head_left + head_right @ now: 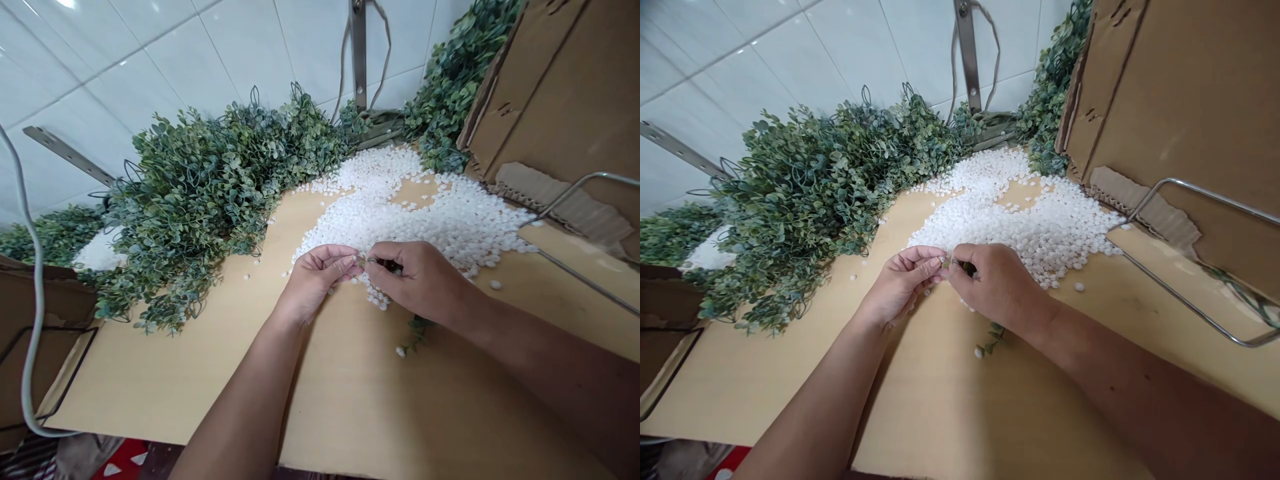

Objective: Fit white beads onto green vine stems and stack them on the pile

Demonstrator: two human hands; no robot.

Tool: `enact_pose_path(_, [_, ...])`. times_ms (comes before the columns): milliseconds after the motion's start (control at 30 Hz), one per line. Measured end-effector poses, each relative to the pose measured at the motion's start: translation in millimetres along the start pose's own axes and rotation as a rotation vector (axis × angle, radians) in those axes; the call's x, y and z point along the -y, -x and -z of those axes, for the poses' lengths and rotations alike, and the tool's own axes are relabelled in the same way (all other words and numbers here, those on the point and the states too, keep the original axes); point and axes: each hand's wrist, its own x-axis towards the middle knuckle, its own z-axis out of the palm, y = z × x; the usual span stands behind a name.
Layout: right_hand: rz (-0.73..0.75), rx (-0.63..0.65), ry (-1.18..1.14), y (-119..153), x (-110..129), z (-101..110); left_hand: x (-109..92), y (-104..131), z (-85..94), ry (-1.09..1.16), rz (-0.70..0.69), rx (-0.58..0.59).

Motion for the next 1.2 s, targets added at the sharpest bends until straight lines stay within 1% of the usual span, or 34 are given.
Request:
enact_pose_path(367, [0.048,0.001,0.017,0.4,-1.3,0.0,-0.4,1.0,0.4,-0.062,-0.02,-0.012])
enact_pose_path(533, [0.028,0.006,-0.001,1.2,-1.3,0.5,-1.1,2.0,-1.6,-0.126,-0.025,-0.019])
enact_pose_path(733, [0.011,-0.001,-0.054,-0.6,-0.2,0.6,3.0,0.8,-1.5,-0.106,-0.055,-0.045])
enact_pose_path(867, [0.058,-0.021,-0.069,-0.5,2.0,0.6,4.8,1.5,-1.8,-0.093,-0.083,-0.042])
enact_pose_path(1000, [0.126,-0.04,-0.034,0.2,2.8,0.9,4.9,2.9,-3.9,-0.1,-0.106,-0.034])
enact_pose_path(1100, [0.157,-0.046,-0.047,-0.7,1.3,0.4,4.0,3.3,-4.9,-0.107,-0.112,-0.063])
enact_pose_path(1200, [0.152,-0.033,-0.123,-2.1,-1.1,0.6,1.9,3.3,-5.0,-0.085,-0.113,-0.112])
